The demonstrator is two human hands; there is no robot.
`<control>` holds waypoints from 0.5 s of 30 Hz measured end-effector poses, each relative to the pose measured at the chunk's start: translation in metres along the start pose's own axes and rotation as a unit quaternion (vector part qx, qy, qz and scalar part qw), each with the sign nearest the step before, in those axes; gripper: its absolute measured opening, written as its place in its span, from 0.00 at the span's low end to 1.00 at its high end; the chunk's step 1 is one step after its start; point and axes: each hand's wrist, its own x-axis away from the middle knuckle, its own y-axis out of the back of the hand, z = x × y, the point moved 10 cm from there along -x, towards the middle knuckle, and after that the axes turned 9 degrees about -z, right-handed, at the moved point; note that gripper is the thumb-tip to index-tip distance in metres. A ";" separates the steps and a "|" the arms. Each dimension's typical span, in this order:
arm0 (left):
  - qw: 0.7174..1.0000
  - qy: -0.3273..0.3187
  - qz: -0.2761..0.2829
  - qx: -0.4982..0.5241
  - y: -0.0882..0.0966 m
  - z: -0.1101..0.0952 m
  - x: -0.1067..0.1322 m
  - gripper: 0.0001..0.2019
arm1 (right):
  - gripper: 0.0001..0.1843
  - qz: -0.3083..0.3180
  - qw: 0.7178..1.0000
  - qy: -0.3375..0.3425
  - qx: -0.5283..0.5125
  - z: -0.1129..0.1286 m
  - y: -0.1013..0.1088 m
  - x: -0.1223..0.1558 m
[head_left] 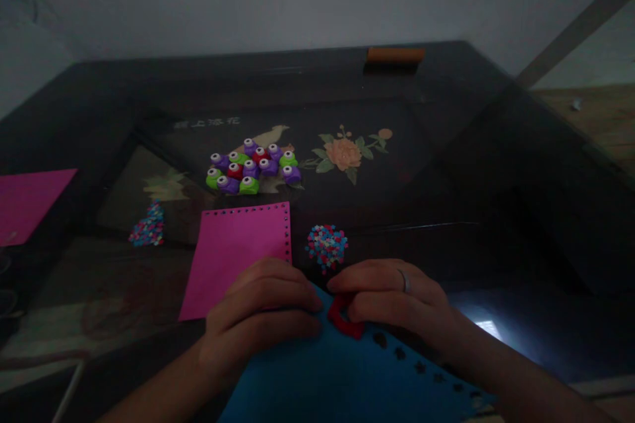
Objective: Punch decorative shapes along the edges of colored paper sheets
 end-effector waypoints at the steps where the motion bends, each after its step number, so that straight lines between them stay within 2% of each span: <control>1: 1.000 -0.003 -0.002 0.001 0.001 0.000 0.000 0.09 | 0.08 -0.007 1.000 0.005 -0.005 0.001 0.001 0.000; 4: 1.000 0.001 0.008 -0.006 0.001 0.000 0.003 0.09 | 0.07 -0.010 1.000 0.009 0.001 0.002 0.003 0.000; 8: 0.999 0.020 0.030 -0.022 0.000 0.003 0.008 0.10 | 0.07 0.028 0.999 -0.035 0.025 -0.004 -0.001 0.002; 12: 0.999 0.009 0.037 -0.022 0.001 0.002 0.009 0.10 | 0.08 0.009 0.998 -0.050 -0.031 -0.009 -0.001 0.004; 15: 1.000 -0.013 0.022 -0.015 0.003 -0.001 0.006 0.09 | 0.08 0.005 0.998 -0.045 -0.052 -0.013 -0.003 0.006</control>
